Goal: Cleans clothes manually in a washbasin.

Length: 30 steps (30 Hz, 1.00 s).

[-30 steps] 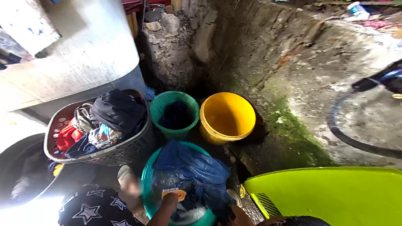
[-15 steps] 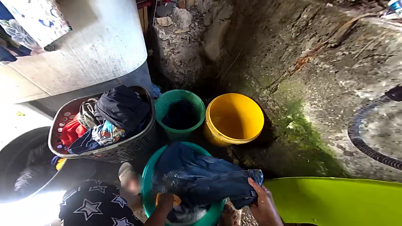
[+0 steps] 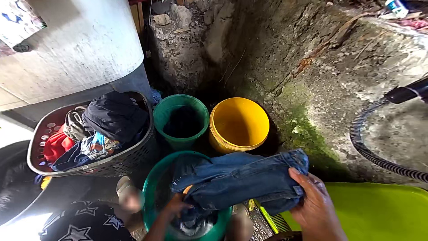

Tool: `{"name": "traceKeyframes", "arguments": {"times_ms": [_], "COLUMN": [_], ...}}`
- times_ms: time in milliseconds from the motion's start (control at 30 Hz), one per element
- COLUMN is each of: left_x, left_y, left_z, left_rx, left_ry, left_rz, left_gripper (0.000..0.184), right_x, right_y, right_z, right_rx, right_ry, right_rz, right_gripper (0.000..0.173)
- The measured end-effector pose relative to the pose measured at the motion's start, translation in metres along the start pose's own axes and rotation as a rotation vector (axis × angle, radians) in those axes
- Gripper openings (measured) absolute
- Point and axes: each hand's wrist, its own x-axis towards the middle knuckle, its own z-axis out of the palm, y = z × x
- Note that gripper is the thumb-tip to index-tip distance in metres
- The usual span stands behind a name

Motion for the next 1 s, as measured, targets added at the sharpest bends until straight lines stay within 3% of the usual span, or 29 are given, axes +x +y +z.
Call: {"name": "traceKeyframes", "arguments": {"times_ms": [100,167,267,333,433,500,600,700,833,1000], "left_x": [-0.013,-0.014,0.004,0.01,0.016,0.019,0.029,0.043,0.058,0.092], "left_y": [0.033,0.055,0.076,0.084,0.082,0.068,0.045,0.027,0.006,-0.057], "left_z": [-0.081,-0.119,-0.145,-0.138,-0.107,-0.088,-0.067,-0.057,-0.061,-0.062], "left_rx": [-0.118,-0.054,0.274,0.488,0.652,0.684,0.685,0.567,0.509,0.601], "left_ry": [-0.064,0.049,0.314,0.349,0.383,0.341,0.299,0.409,0.577,0.576], "left_rz": [0.068,0.11,0.1,0.033,-0.024,-0.05,-0.114,-0.125,-0.182,-0.406], "left_gripper": [0.029,0.029,0.058,0.085,0.076,0.07,0.056,0.041,0.05,0.058], "right_x": [0.009,0.016,0.031,0.039,0.038,0.033,0.031,0.02,0.008,-0.006], "right_y": [-0.008,0.003,0.061,0.123,0.206,0.228,0.235,0.235,0.227,0.235], "right_z": [-0.032,-0.057,-0.085,-0.101,-0.124,-0.131,-0.135,-0.122,-0.105,-0.102], "right_rx": [-0.119,-0.255,-0.628,-1.011,-1.333,-1.328,-1.14,-0.888,-0.684,-0.697], "right_ry": [-0.009,-0.077,-0.178,-0.276,-0.421,-0.42,-0.282,-0.1,0.12,0.181], "right_rz": [-0.073,-0.046,0.254,0.539,0.842,0.898,0.888,0.938,0.982,1.02], "right_gripper": [0.033,0.03,0.013,0.032,0.051,0.051,0.046,0.047,0.054,0.058]}}
